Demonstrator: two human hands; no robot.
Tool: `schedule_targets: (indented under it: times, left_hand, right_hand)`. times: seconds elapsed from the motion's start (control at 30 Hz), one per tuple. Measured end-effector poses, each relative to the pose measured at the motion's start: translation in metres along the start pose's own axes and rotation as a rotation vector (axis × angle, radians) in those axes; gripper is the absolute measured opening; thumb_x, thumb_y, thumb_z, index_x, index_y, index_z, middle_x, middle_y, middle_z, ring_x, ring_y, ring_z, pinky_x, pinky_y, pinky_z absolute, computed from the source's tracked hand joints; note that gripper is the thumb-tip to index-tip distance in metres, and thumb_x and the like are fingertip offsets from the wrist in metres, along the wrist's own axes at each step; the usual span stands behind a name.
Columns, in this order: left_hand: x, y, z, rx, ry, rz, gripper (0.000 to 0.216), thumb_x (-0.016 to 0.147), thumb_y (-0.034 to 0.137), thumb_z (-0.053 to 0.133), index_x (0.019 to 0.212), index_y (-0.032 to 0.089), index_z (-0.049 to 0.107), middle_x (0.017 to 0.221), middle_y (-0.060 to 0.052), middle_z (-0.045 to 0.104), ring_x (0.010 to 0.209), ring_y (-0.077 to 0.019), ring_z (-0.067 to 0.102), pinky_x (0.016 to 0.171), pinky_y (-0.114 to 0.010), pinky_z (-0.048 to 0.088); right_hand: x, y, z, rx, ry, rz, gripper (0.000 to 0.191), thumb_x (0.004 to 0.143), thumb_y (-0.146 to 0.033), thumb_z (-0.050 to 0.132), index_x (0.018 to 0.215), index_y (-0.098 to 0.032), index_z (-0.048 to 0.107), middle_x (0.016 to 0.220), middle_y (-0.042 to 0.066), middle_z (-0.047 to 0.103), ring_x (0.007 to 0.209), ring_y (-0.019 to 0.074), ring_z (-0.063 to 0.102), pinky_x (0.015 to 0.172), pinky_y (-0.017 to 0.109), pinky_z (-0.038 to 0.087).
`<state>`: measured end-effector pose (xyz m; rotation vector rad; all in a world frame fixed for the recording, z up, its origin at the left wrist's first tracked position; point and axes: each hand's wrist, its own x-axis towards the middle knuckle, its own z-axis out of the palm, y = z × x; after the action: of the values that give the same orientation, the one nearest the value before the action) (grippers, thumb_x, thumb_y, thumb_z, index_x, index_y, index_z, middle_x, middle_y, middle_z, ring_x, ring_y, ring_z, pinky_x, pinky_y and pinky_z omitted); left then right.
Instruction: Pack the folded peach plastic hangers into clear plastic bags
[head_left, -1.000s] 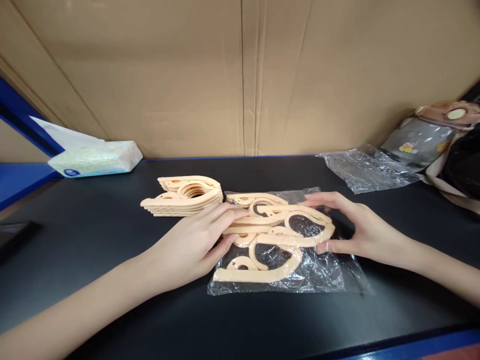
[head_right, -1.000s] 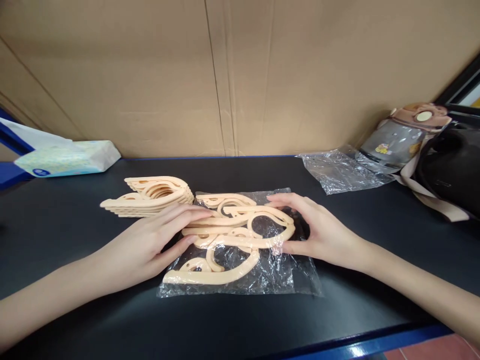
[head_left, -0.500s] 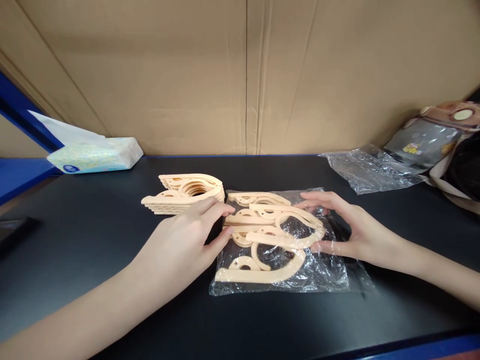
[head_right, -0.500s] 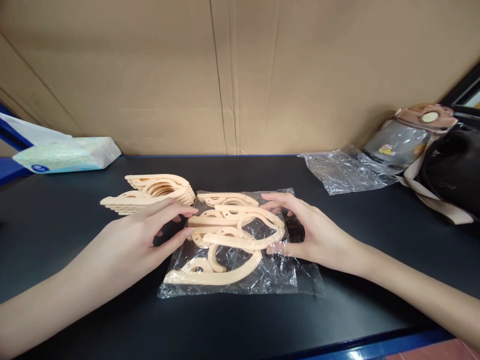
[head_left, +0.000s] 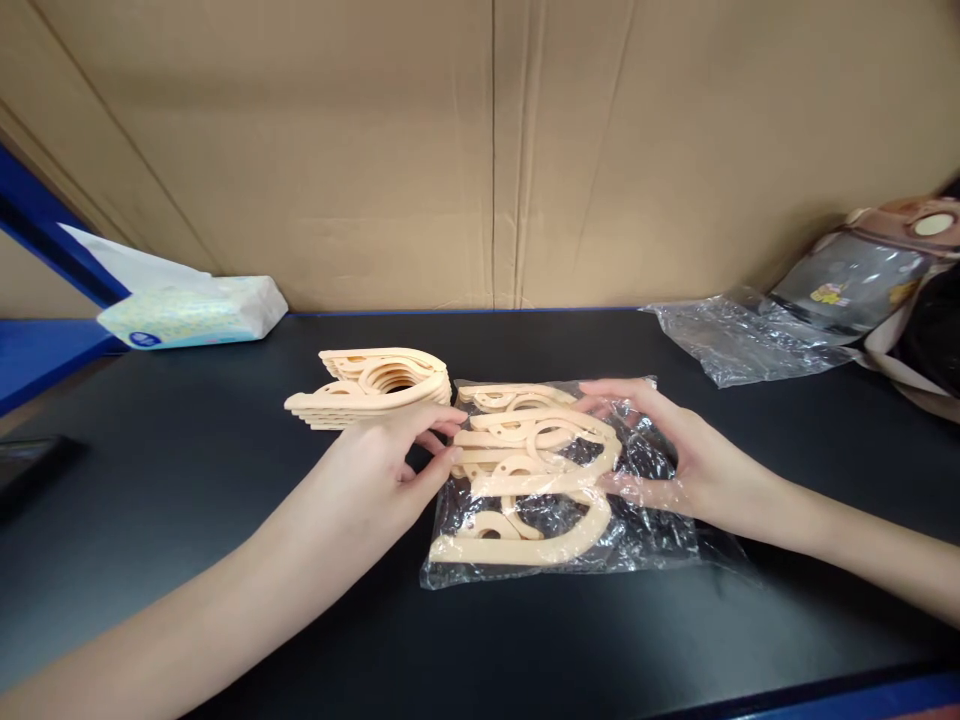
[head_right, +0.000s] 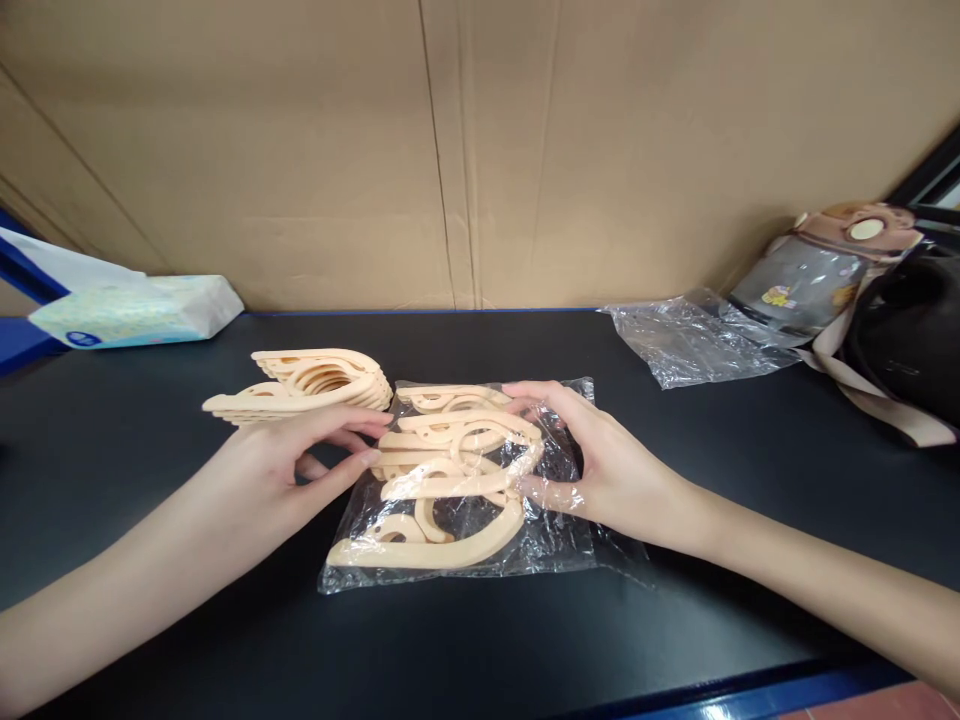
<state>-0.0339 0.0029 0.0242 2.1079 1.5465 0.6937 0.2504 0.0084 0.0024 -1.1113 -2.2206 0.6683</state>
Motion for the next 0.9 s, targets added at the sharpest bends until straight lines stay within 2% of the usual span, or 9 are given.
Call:
schedule_targets:
  times: [0.1,0.23,0.37,0.47,0.67,0.77,0.83,0.9]
  left_hand:
    - [0.003,0.002,-0.001,-0.062,-0.015,-0.040,0.030,0.077,0.039,0.051,0.094,0.020,0.067,0.097,-0.006,0.072,0.077,-0.0212,0.069,0.051,-0.027,0.054]
    - [0.002,0.001,-0.003,-0.117,-0.025,-0.089,0.032,0.075,0.036,0.052,0.098,0.020,0.066,0.103,-0.007,0.072,0.082,-0.0237,0.070,0.058,-0.032,0.059]
    - [-0.002,-0.003,-0.003,-0.192,-0.006,-0.074,0.038,0.076,0.033,0.054,0.112,0.023,0.061,0.112,-0.006,0.069,0.078,-0.0212,0.071,0.065,-0.035,0.062]
    - [-0.004,-0.005,-0.003,-0.219,0.009,-0.055,0.034,0.080,0.033,0.055,0.113,0.024,0.059,0.122,-0.006,0.064,0.076,-0.0193,0.071,0.064,-0.033,0.063]
    - [-0.004,-0.004,-0.001,-0.114,0.008,0.021,0.029,0.087,0.031,0.047,0.114,0.024,0.057,0.120,-0.006,0.064,0.084,-0.0209,0.071,0.060,-0.030,0.061]
    - [-0.006,-0.005,-0.001,0.004,0.003,0.043,0.029,0.092,0.033,0.045,0.117,0.024,0.056,0.118,-0.007,0.065,0.085,-0.0226,0.070,0.058,-0.032,0.060]
    - [-0.008,-0.006,-0.002,0.146,0.017,0.124,0.029,0.095,0.035,0.042,0.118,0.024,0.057,0.118,-0.007,0.064,0.095,-0.0257,0.067,0.068,-0.038,0.060]
    - [-0.009,-0.005,-0.002,0.264,0.025,0.259,0.029,0.098,0.035,0.041,0.119,0.024,0.057,0.124,-0.008,0.061,0.111,-0.0278,0.060,0.086,-0.046,0.056]
  right_hand:
    - [0.001,-0.005,0.002,0.018,-0.019,0.007,0.062,0.082,-0.037,0.070,0.135,-0.031,0.039,0.123,0.002,0.060,0.109,0.0182,0.058,0.098,0.033,0.046]
    - [0.002,-0.010,0.005,0.044,-0.016,0.040,0.062,0.081,-0.040,0.071,0.134,-0.030,0.040,0.122,0.003,0.060,0.112,0.0207,0.057,0.101,0.038,0.044]
    - [0.004,-0.012,0.007,0.061,-0.009,0.043,0.061,0.082,-0.043,0.069,0.134,-0.029,0.041,0.124,0.005,0.058,0.114,0.0221,0.056,0.101,0.039,0.044]
    - [0.006,-0.012,0.008,0.071,-0.010,0.029,0.060,0.082,-0.044,0.069,0.133,-0.029,0.041,0.126,0.005,0.058,0.114,0.0222,0.055,0.102,0.040,0.043]
    - [0.006,-0.010,0.009,0.066,0.004,0.010,0.062,0.081,-0.043,0.070,0.133,-0.029,0.040,0.123,0.005,0.059,0.113,0.0225,0.056,0.101,0.039,0.043]
    - [0.007,-0.009,0.009,0.075,-0.002,0.004,0.063,0.080,-0.043,0.071,0.133,-0.030,0.040,0.123,0.005,0.059,0.112,0.0222,0.056,0.101,0.039,0.043]
    - [0.007,-0.008,0.010,0.086,-0.002,0.011,0.063,0.080,-0.044,0.071,0.133,-0.031,0.040,0.123,0.004,0.059,0.112,0.0219,0.056,0.102,0.040,0.043]
    - [0.007,-0.007,0.009,0.097,-0.004,0.009,0.064,0.080,-0.044,0.071,0.134,-0.031,0.039,0.124,0.004,0.059,0.113,0.0215,0.057,0.101,0.040,0.043]
